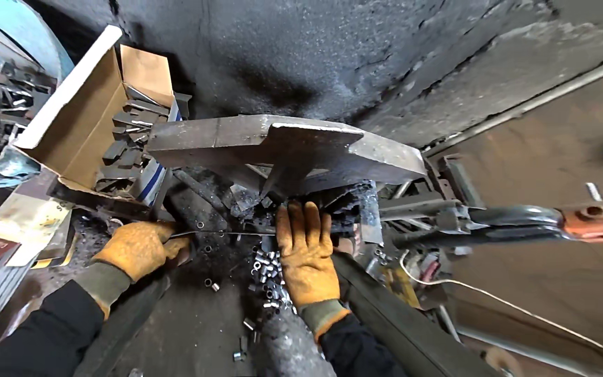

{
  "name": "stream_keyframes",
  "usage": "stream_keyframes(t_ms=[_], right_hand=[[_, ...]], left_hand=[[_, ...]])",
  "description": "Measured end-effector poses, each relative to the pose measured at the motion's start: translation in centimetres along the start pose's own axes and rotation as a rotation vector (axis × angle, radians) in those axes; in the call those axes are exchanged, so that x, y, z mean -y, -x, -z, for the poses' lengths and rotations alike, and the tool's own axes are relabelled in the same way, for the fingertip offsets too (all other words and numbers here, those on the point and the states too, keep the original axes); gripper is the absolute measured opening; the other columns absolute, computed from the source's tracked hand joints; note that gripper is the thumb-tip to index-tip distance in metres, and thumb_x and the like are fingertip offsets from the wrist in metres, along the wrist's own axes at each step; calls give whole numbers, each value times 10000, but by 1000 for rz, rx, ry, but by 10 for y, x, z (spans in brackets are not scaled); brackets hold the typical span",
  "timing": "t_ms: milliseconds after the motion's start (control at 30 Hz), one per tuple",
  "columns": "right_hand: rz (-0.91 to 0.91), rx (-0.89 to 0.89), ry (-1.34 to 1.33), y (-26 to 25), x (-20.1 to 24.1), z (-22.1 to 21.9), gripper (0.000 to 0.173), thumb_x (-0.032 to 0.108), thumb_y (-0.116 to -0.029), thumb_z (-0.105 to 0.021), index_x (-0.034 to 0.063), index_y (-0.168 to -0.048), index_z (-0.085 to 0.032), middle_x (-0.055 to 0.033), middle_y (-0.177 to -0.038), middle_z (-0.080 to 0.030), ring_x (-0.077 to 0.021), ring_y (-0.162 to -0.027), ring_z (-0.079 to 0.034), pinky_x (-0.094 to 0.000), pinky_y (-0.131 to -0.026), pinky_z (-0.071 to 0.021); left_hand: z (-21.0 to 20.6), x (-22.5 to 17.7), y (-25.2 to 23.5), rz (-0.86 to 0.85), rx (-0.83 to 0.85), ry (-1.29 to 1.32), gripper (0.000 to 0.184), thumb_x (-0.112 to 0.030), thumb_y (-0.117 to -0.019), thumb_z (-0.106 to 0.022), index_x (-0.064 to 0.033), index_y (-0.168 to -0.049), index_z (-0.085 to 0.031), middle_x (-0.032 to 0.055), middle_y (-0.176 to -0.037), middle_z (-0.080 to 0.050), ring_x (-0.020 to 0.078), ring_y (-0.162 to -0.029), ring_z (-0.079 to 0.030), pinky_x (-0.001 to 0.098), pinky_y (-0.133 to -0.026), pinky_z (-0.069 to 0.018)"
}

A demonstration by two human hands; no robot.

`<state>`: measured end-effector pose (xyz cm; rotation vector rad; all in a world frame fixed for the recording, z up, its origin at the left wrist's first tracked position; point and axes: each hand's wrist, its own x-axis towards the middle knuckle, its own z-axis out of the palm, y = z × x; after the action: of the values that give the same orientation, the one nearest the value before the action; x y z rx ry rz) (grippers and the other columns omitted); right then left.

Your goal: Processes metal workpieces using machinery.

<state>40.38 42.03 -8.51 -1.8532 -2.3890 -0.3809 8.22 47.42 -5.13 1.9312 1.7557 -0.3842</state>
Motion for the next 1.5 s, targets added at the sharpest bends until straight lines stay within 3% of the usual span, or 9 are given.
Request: stream_keyframes(t_ms=[167, 333, 700, 1067, 1133, 1233, 1300, 1400, 1500], right_hand=[[-23, 33, 52, -2, 4, 0, 866, 145, -920, -670, 194, -1658, -220, -102, -1724, -172, -393, -1587, -82, -680, -1237, -103], [-47, 84, 64, -8, 8, 10, 890, 78, -883, -687, 178, -1650, -247, -123, -1707, -227, -414, -1571, -149, -662, -1237, -126], [-83, 160, 20, -15, 12, 17, 925, 77, -862, -716, 200, -1650, -249, -120, -1701, -244, -441, -1554, -182, -685, -1216, -163], [-106, 219, -3, -20, 15, 24, 928, 135, -845, -728, 180, -1645, -261, -127, -1698, -250, -436, -1566, -143, -703, -1224, -109], [-85, 157, -104, -14, 12, 36, 886, 266, -815, -751, 150, -1603, -363, -160, -1651, -345, -437, -1547, -217, -688, -1233, -142], [-149, 41, -363, 24, 30, 65, 625, 580, -939, -580, 184, -1421, -627, -94, -1494, -572, -289, -1431, -483, -540, -1192, -374], [-283, 165, -700, 50, 53, 89, 496, 567, -973, -567, 204, -1269, -730, -9, -1355, -676, -170, -1294, -603, -455, -1096, -492], [-465, 361, -1362, 44, 71, 120, 536, 483, -1060, -472, 112, -1427, -590, -69, -1373, -648, -163, -1266, -620, -420, -1102, -511], [-596, 270, -1828, 20, 78, 154, 343, 283, -1077, -505, 27, -1218, -683, -130, -1099, -767, -262, -986, -759, -461, -901, -643]], left_hand=[[-2, 0, -2, 33, 59, -13, 507, -641, -993, -513, -200, -1042, -757, 98, -989, -748, 330, -1008, -707, 613, -902, -535], [-22, -6, 20, 48, -98, 110, 604, -701, -1004, -393, -208, -1051, -739, 89, -1003, -746, 319, -996, -713, 623, -882, -543], [-54, -65, 64, 431, -198, 271, 617, -692, -1013, -398, -225, -1280, -700, 120, -1199, -739, 362, -1116, -701, 655, -942, -521], [-55, -52, 57, 366, -174, 289, 680, -753, -989, -337, -249, -1294, -675, 80, -1226, -729, 319, -1129, -702, 633, -936, -541], [-38, -37, 50, 249, -134, 320, 642, -750, -981, -377, -273, -1271, -694, 60, -1246, -720, 300, -1170, -682, 640, -980, -523], [7, -41, 64, 182, -135, 226, 622, -731, -998, -368, -267, -1259, -690, 75, -1245, -717, 319, -1183, -673, 649, -980, -507], [15, -53, 84, 195, -160, 363, 610, -727, -998, -382, -269, -1241, -703, 41, -1184, -737, 263, -1111, -701, 586, -960, -542], [-2, -86, 126, 49, -19, 943, 556, -610, -1057, -411, -160, -1159, -722, 45, -949, -768, 199, -793, -763, 454, -742, -666], [-29, -110, 164, -293, 23, 968, 606, -495, -1109, -316, -37, -1180, -707, 124, -1022, -740, 213, -965, -716, 479, -918, -585]])
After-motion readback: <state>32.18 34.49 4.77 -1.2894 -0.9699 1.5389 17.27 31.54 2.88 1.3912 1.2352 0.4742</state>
